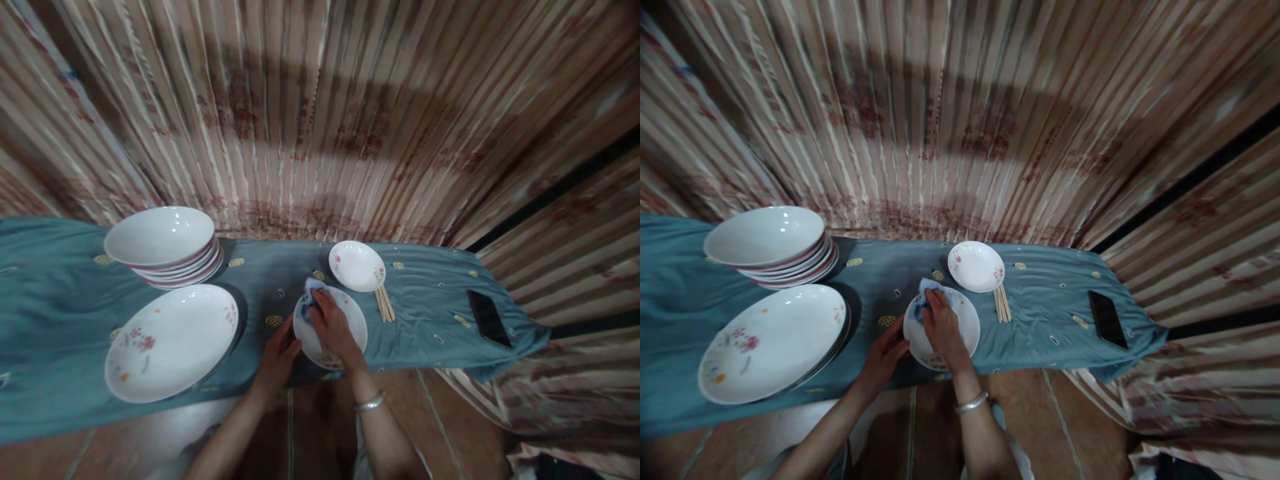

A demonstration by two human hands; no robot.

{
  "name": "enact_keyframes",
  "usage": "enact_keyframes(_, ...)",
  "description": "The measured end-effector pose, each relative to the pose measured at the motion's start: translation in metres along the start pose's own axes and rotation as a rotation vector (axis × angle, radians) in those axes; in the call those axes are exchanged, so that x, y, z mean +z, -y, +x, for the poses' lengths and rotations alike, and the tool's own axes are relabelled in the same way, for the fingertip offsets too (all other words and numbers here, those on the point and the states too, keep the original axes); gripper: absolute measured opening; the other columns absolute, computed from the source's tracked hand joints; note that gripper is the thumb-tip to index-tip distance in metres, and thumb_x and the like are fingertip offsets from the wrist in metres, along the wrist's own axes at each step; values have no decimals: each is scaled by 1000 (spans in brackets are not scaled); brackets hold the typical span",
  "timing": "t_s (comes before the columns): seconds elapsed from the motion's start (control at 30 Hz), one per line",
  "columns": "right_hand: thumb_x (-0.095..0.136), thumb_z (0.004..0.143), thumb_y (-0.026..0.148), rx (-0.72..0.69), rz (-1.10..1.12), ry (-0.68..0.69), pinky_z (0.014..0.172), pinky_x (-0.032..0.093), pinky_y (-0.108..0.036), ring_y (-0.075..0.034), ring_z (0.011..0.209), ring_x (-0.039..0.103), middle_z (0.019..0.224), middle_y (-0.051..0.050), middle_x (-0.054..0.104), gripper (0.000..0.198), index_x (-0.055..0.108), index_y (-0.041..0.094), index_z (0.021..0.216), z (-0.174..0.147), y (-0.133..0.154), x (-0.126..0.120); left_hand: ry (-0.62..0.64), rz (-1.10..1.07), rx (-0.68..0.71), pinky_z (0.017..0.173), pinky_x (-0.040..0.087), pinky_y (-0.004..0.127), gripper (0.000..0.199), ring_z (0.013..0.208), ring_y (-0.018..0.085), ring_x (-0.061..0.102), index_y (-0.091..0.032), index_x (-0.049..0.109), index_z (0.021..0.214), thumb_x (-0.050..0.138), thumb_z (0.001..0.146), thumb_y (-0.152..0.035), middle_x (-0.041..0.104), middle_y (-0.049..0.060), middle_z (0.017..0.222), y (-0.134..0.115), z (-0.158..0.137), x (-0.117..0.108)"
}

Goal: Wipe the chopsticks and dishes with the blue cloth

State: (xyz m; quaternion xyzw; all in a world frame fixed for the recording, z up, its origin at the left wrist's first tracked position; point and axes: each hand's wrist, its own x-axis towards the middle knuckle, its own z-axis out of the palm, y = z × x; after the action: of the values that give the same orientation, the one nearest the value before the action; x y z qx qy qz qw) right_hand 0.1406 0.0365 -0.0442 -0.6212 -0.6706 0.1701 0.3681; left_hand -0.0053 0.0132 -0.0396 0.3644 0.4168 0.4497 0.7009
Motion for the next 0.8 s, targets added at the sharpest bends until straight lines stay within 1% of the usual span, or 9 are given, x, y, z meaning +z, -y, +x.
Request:
enact_keyframes(0.07, 45, 88, 22, -21, 94, 58, 105, 37, -40, -22, 123, 48, 132, -11, 54, 40, 54, 19, 127, -3, 9, 0, -20, -9, 4, 98, 42, 44, 57, 120, 31, 52, -16, 62, 118, 68, 62, -25, 61, 11, 126, 2, 0, -1)
enact_keyframes(0.13, 46, 88, 21, -22, 191, 117, 105, 37, -37, -20, 121, 50, 128, -9, 57, 36, 59, 20, 121, -7, 15, -2, -45, -15, -2, 98, 43, 45, 56, 120, 31, 52, -16, 62, 116, 68, 61, -26, 62, 11, 125, 5, 0, -1)
enact_keyframes(0.23, 48, 87, 20, -7, 351, 222, 100, 40, -33, -18, 113, 56, 117, -7, 64, 29, 65, 21, 110, -15, 22, -11, -58, 0, -12, 94, 45, 45, 51, 112, 32, 57, -14, 66, 108, 70, 59, -28, 67, 11, 114, 6, 0, -1)
enact_keyframes(0.33, 51, 85, 21, 34, 490, 337, 89, 45, -29, -15, 97, 61, 102, -3, 68, 23, 69, 21, 98, -24, 23, -23, -65, -9, -24, 93, 45, 44, 53, 107, 32, 60, -14, 67, 105, 74, 54, -27, 70, 10, 106, 3, -2, 0)
enact_keyframes(0.43, 53, 82, 21, 107, 534, 424, 75, 46, -25, -13, 82, 61, 87, -1, 68, 19, 71, 19, 89, -31, 21, -34, -42, -47, -24, 95, 44, 42, 64, 110, 30, 59, -15, 65, 113, 76, 50, -23, 70, 10, 109, 0, -4, 2)
enact_keyframes(0.53, 54, 79, 19, 136, 448, 507, 68, 44, -22, -12, 74, 60, 81, 0, 67, 18, 71, 17, 86, -36, 17, -47, 13, -64, -20, 94, 45, 41, 68, 110, 30, 59, -16, 60, 121, 74, 55, -26, 69, 10, 113, -1, -5, 2)
enact_keyframes(0.63, 54, 77, 15, 135, 225, 536, 66, 42, -22, -12, 73, 60, 81, 0, 69, 19, 72, 18, 84, -39, 13, -60, -10, -35, -37, 90, 48, 43, 71, 106, 31, 61, -16, 57, 126, 73, 59, -33, 69, 10, 113, 0, -5, 2)
enact_keyframes(0.7, 55, 77, 15, 139, 52, 512, 68, 42, -22, -13, 74, 61, 83, -1, 70, 19, 72, 18, 83, -41, 10, -67, -41, -4, -46, 88, 49, 43, 75, 107, 32, 60, -16, 55, 128, 74, 58, -35, 67, 11, 116, 0, -5, 2)
enact_keyframes(0.8, 53, 77, 15, 142, -184, 407, 72, 43, -25, -16, 79, 62, 84, -3, 71, 18, 71, 19, 79, -45, 5, -69, -65, 24, -50, 88, 50, 43, 77, 112, 33, 57, -14, 53, 129, 75, 59, -35, 64, 13, 122, -2, -5, 3)
